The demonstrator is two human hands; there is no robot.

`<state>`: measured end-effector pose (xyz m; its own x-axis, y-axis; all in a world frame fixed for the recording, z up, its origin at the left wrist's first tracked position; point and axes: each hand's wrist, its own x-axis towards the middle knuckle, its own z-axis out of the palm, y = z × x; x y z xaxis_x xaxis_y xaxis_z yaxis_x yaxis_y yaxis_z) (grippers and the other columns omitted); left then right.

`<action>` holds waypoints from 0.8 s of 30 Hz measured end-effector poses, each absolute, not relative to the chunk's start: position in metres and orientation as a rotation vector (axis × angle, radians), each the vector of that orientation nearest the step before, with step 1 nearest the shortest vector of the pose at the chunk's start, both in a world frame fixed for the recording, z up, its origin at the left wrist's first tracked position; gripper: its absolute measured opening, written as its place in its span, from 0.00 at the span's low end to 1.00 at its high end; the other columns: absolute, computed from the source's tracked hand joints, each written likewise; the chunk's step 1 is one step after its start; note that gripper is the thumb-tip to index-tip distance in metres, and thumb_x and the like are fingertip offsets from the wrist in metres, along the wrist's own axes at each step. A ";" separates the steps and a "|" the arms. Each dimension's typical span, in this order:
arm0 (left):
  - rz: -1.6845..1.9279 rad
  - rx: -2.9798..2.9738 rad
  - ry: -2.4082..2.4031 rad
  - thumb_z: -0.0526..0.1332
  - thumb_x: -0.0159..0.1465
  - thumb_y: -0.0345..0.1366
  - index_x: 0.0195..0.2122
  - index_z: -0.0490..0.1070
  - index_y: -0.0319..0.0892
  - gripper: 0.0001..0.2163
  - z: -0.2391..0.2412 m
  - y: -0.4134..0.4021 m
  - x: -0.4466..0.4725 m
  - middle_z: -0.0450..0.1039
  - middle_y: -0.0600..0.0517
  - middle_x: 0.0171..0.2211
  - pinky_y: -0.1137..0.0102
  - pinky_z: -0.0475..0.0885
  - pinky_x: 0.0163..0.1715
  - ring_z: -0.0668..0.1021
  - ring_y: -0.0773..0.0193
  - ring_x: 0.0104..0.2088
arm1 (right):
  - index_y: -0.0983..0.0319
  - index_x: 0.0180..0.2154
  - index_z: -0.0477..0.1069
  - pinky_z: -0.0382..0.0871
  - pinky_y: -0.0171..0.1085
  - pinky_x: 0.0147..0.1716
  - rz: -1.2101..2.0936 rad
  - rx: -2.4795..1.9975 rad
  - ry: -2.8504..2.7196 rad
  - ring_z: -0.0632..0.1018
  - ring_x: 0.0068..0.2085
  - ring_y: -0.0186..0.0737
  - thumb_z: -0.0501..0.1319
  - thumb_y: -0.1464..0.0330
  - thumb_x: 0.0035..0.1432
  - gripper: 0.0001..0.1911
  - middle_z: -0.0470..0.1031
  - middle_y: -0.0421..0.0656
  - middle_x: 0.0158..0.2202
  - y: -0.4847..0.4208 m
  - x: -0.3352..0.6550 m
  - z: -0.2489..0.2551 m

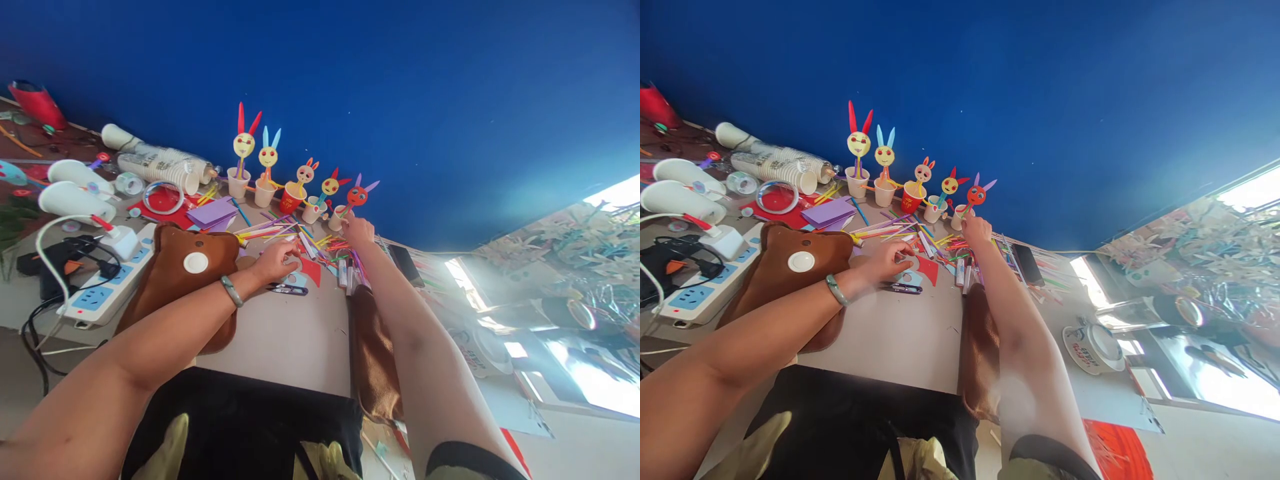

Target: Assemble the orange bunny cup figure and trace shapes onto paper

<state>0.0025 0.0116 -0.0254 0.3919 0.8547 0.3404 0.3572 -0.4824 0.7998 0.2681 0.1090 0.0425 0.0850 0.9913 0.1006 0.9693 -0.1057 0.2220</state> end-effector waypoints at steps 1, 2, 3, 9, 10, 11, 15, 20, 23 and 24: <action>1.012 2.024 1.034 0.64 0.56 0.35 0.38 0.77 0.41 0.09 -0.026 0.012 0.003 0.79 0.46 0.42 0.65 0.77 0.41 0.79 0.57 0.43 | 0.61 0.59 0.67 0.66 0.40 0.40 0.343 2.239 2.031 0.80 0.48 0.52 0.48 0.64 0.70 0.20 0.80 0.55 0.48 0.108 0.268 0.043; 1.011 2.025 1.034 0.63 0.55 0.35 0.38 0.77 0.41 0.09 -0.026 0.012 0.003 0.79 0.46 0.42 0.65 0.77 0.41 0.79 0.57 0.42 | 0.60 0.59 0.66 0.66 0.40 0.40 0.343 2.238 2.027 0.80 0.48 0.52 0.49 0.64 0.70 0.20 0.80 0.55 0.48 0.108 0.268 0.043; 1.009 2.024 1.033 0.63 0.56 0.35 0.38 0.77 0.41 0.09 -0.026 0.012 0.003 0.79 0.46 0.42 0.65 0.77 0.41 0.79 0.57 0.42 | 0.60 0.60 0.65 0.66 0.40 0.40 0.343 2.239 2.022 0.80 0.48 0.52 0.49 0.64 0.70 0.21 0.80 0.55 0.48 0.107 0.268 0.043; 1.013 2.029 1.039 0.64 0.56 0.35 0.38 0.77 0.41 0.09 -0.027 0.012 0.002 0.79 0.47 0.42 0.65 0.77 0.41 0.79 0.58 0.41 | 0.61 0.61 0.64 0.67 0.41 0.41 0.351 2.231 2.025 0.80 0.48 0.53 0.50 0.63 0.70 0.21 0.79 0.55 0.47 0.106 0.270 0.044; 1.015 2.029 1.034 0.64 0.55 0.35 0.38 0.77 0.41 0.10 -0.026 0.012 0.002 0.79 0.47 0.42 0.66 0.76 0.41 0.79 0.58 0.41 | 0.61 0.61 0.64 0.67 0.41 0.41 0.352 2.229 2.029 0.80 0.48 0.53 0.50 0.63 0.70 0.21 0.79 0.55 0.47 0.106 0.270 0.044; 1.015 2.029 1.030 0.64 0.55 0.35 0.38 0.77 0.41 0.10 -0.026 0.012 0.002 0.79 0.47 0.42 0.66 0.76 0.40 0.79 0.58 0.41 | 0.61 0.60 0.65 0.67 0.41 0.41 0.350 2.226 2.030 0.80 0.48 0.53 0.50 0.63 0.71 0.21 0.79 0.56 0.47 0.106 0.270 0.044; 1.015 2.020 1.029 0.63 0.55 0.35 0.38 0.77 0.41 0.10 -0.025 0.011 0.002 0.79 0.47 0.42 0.65 0.76 0.41 0.79 0.57 0.41 | 0.61 0.54 0.72 0.67 0.41 0.42 0.324 2.206 2.015 0.80 0.49 0.52 0.47 0.66 0.72 0.19 0.79 0.56 0.49 0.107 0.268 0.047; 1.015 1.982 1.018 0.63 0.55 0.36 0.38 0.77 0.41 0.10 -0.023 0.011 0.003 0.80 0.47 0.42 0.67 0.76 0.38 0.79 0.58 0.41 | 0.60 0.55 0.70 0.68 0.40 0.42 0.312 2.183 2.020 0.80 0.48 0.50 0.45 0.66 0.72 0.20 0.80 0.54 0.48 0.109 0.267 0.053; 1.011 1.972 1.029 0.63 0.54 0.35 0.38 0.77 0.40 0.10 -0.022 0.010 0.003 0.80 0.46 0.41 0.68 0.75 0.36 0.79 0.58 0.41 | 0.58 0.55 0.71 0.68 0.40 0.42 0.311 2.155 2.035 0.80 0.48 0.51 0.45 0.66 0.72 0.20 0.80 0.53 0.48 0.109 0.267 0.055; 1.011 1.967 1.036 0.63 0.54 0.35 0.38 0.77 0.40 0.10 -0.023 0.010 0.004 0.80 0.47 0.41 0.68 0.75 0.35 0.79 0.58 0.40 | 0.58 0.55 0.71 0.68 0.40 0.42 0.313 2.144 2.041 0.80 0.48 0.51 0.45 0.66 0.72 0.20 0.80 0.53 0.49 0.110 0.267 0.055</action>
